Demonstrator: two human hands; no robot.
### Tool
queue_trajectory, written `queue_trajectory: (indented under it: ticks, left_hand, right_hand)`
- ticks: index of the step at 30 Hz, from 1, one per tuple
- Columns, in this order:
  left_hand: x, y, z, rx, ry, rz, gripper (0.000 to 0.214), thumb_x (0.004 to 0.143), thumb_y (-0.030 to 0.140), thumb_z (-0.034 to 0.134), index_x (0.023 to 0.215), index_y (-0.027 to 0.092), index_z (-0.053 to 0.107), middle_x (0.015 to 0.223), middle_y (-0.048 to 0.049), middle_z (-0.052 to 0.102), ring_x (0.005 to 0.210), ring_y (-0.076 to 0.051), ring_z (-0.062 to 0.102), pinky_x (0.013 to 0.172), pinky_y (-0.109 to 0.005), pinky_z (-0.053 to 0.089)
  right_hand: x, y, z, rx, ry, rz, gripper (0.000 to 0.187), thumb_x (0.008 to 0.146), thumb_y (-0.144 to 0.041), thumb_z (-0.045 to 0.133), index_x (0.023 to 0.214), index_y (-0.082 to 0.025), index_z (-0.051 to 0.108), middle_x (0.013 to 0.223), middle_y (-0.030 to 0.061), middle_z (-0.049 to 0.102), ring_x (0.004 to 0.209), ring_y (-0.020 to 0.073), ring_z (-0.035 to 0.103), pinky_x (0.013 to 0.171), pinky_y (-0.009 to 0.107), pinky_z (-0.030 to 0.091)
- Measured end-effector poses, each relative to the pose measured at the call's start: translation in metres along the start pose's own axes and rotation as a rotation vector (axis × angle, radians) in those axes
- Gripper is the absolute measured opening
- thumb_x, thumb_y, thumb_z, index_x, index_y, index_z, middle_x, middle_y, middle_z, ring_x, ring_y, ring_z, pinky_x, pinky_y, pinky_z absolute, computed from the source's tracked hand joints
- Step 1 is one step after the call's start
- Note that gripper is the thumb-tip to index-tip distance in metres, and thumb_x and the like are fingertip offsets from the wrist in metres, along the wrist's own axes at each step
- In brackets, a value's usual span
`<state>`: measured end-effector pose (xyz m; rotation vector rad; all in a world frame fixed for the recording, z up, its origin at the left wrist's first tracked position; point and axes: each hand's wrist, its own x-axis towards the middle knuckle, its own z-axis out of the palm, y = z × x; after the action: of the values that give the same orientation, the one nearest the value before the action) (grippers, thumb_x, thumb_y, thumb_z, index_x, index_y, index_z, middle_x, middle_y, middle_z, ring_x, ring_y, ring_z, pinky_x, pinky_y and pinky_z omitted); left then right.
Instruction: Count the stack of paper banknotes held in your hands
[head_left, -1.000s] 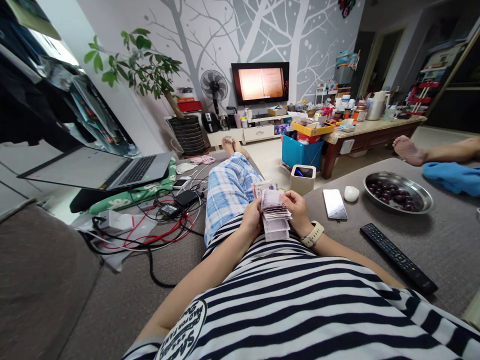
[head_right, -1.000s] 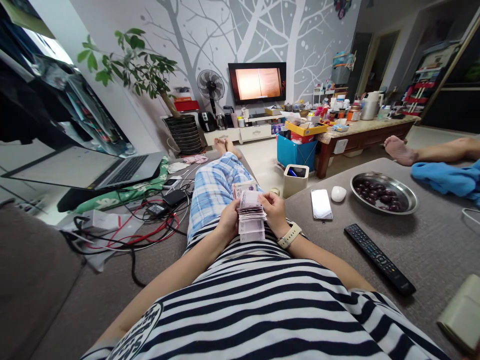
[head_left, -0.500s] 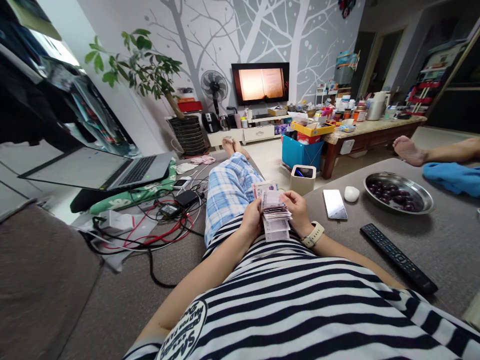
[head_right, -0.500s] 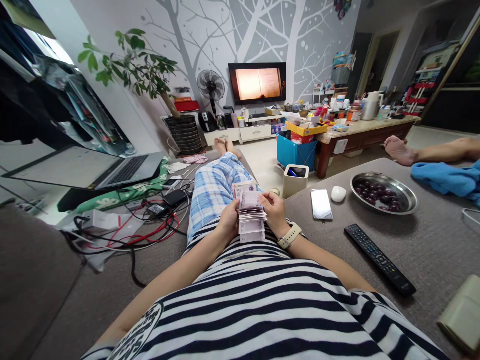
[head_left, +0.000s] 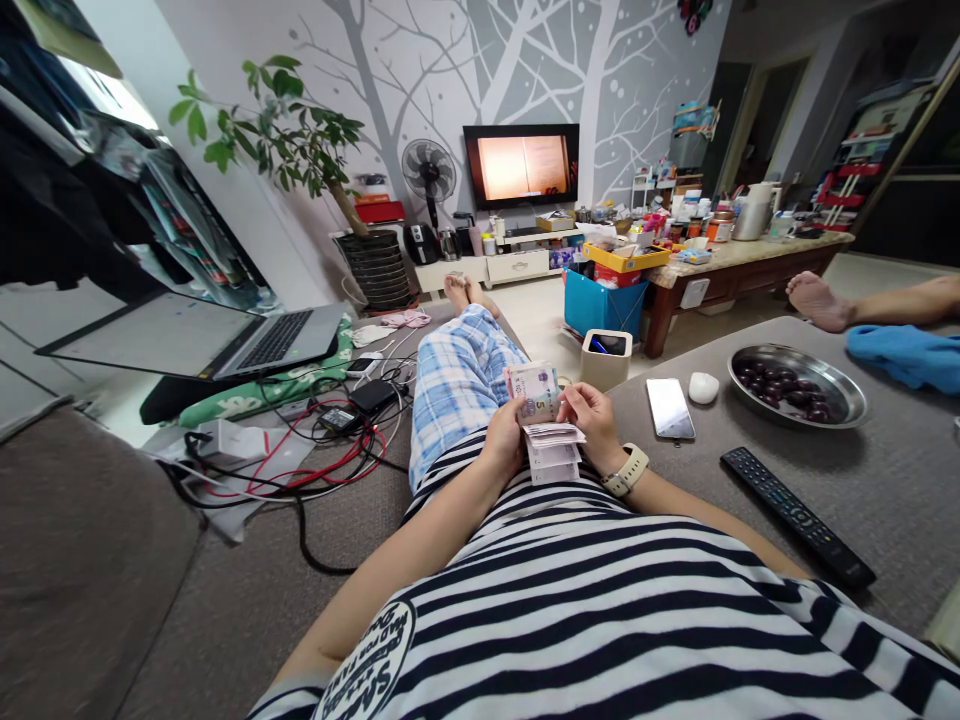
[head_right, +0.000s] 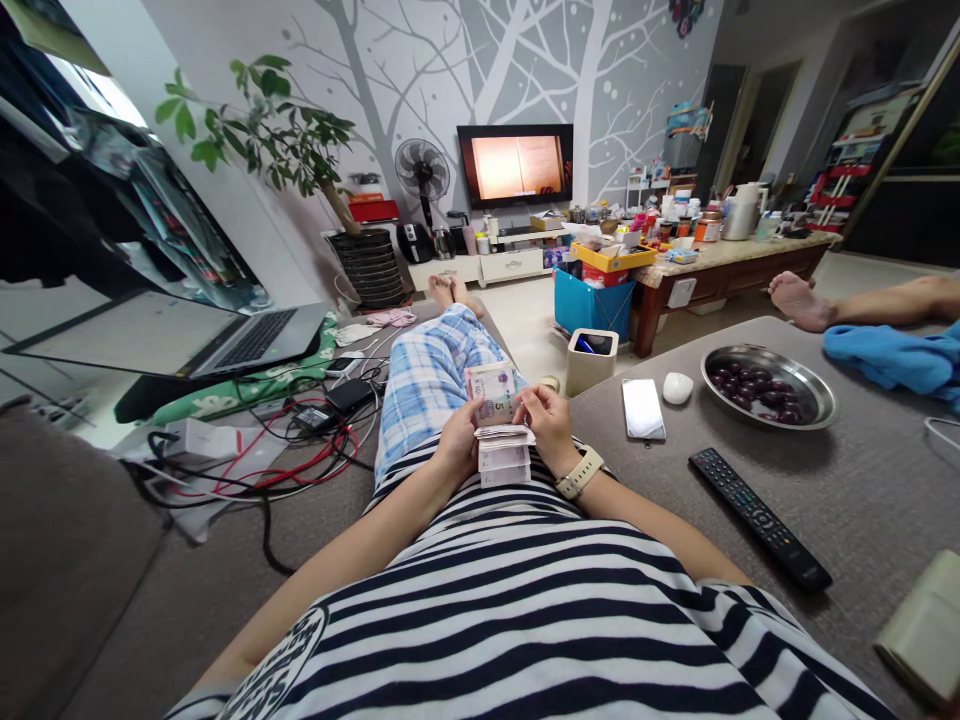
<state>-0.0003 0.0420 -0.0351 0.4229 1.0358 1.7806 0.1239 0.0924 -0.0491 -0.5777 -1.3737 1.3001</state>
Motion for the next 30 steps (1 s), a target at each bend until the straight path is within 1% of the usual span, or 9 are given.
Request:
queue_trajectory:
  ticks: [3, 6, 8, 10, 14, 18, 22, 26, 30]
  left_hand:
    - [-0.003, 0.001, 0.000, 0.010, 0.009, 0.000, 0.011, 0.080, 0.024, 0.067, 0.083, 0.015, 0.073, 0.085, -0.0100, 0.080, 0.097, -0.028, 0.077, 0.098, -0.042, 0.058]
    - [-0.008, 0.003, 0.001, 0.037, -0.007, 0.001, 0.012, 0.073, 0.023, 0.073, 0.082, 0.016, 0.072, 0.081, -0.0088, 0.079, 0.098, -0.031, 0.077, 0.098, -0.044, 0.058]
    - [-0.011, 0.005, 0.001, 0.044, -0.027, 0.002, 0.015, 0.067, 0.020, 0.076, 0.081, 0.016, 0.072, 0.078, -0.0081, 0.079, 0.097, -0.032, 0.076, 0.096, -0.045, 0.059]
    - [-0.014, 0.006, 0.002, 0.043, -0.043, -0.006, 0.018, 0.064, 0.016, 0.076, 0.081, 0.015, 0.072, 0.076, -0.0079, 0.078, 0.095, -0.033, 0.077, 0.094, -0.045, 0.059]
    - [-0.016, 0.008, 0.003, 0.049, -0.036, -0.025, 0.014, 0.068, 0.014, 0.073, 0.082, 0.013, 0.072, 0.073, -0.0087, 0.077, 0.093, -0.031, 0.077, 0.091, -0.043, 0.061]
    - [-0.013, 0.007, 0.002, 0.048, -0.015, -0.012, 0.011, 0.073, 0.018, 0.074, 0.083, 0.014, 0.072, 0.076, -0.0083, 0.078, 0.091, -0.029, 0.078, 0.089, -0.041, 0.061]
    - [-0.006, 0.003, 0.000, -0.002, 0.005, -0.017, 0.011, 0.076, 0.022, 0.076, 0.084, 0.017, 0.070, 0.078, -0.0076, 0.079, 0.096, -0.029, 0.078, 0.090, -0.041, 0.061]
    - [0.001, -0.002, -0.003, -0.048, 0.004, -0.003, 0.010, 0.079, 0.024, 0.072, 0.085, 0.017, 0.071, 0.078, -0.0075, 0.079, 0.099, -0.029, 0.077, 0.093, -0.040, 0.060]
    - [0.002, -0.003, -0.004, -0.063, -0.018, -0.005, 0.011, 0.077, 0.025, 0.072, 0.085, 0.017, 0.071, 0.081, -0.0082, 0.080, 0.102, -0.029, 0.077, 0.095, -0.040, 0.059]
  right_hand:
    - [0.002, 0.004, -0.001, -0.019, 0.023, -0.002, 0.051, 0.079, -0.072, 0.070, 0.073, -0.023, 0.060, 0.058, -0.0018, 0.059, 0.054, 0.0146, 0.047, 0.056, 0.030, 0.041]
    - [0.005, 0.008, -0.002, -0.043, 0.076, -0.021, 0.050, 0.075, -0.070, 0.076, 0.070, -0.023, 0.057, 0.060, -0.0032, 0.055, 0.058, 0.0148, 0.047, 0.058, 0.029, 0.041]
    - [0.006, 0.010, -0.003, -0.064, 0.085, -0.019, 0.050, 0.074, -0.070, 0.075, 0.069, -0.023, 0.056, 0.060, -0.0038, 0.053, 0.059, 0.0145, 0.045, 0.058, 0.029, 0.039]
    - [0.007, 0.012, -0.003, -0.088, 0.071, -0.014, 0.052, 0.076, -0.071, 0.073, 0.067, -0.023, 0.056, 0.060, -0.0037, 0.052, 0.059, 0.0144, 0.045, 0.058, 0.030, 0.039]
    - [0.006, 0.011, -0.003, -0.127, 0.068, 0.000, 0.051, 0.077, -0.070, 0.073, 0.064, -0.023, 0.056, 0.059, -0.0031, 0.053, 0.059, 0.0145, 0.046, 0.060, 0.030, 0.039]
    - [0.004, 0.009, -0.003, -0.106, 0.075, 0.011, 0.048, 0.075, -0.066, 0.075, 0.064, -0.022, 0.058, 0.059, -0.0027, 0.054, 0.059, 0.0148, 0.046, 0.060, 0.031, 0.039]
    - [0.004, 0.007, -0.002, -0.077, 0.085, 0.011, 0.045, 0.073, -0.064, 0.076, 0.064, -0.022, 0.059, 0.060, -0.0023, 0.055, 0.060, 0.0149, 0.046, 0.059, 0.030, 0.039]
    - [0.003, 0.004, -0.002, -0.052, 0.066, 0.009, 0.044, 0.074, -0.062, 0.077, 0.067, -0.022, 0.059, 0.060, -0.0024, 0.055, 0.059, 0.0148, 0.046, 0.059, 0.030, 0.040]
    - [0.001, 0.000, -0.002, -0.009, 0.033, -0.005, 0.042, 0.074, -0.060, 0.078, 0.070, -0.022, 0.060, 0.061, -0.0027, 0.055, 0.058, 0.0144, 0.047, 0.058, 0.030, 0.041]
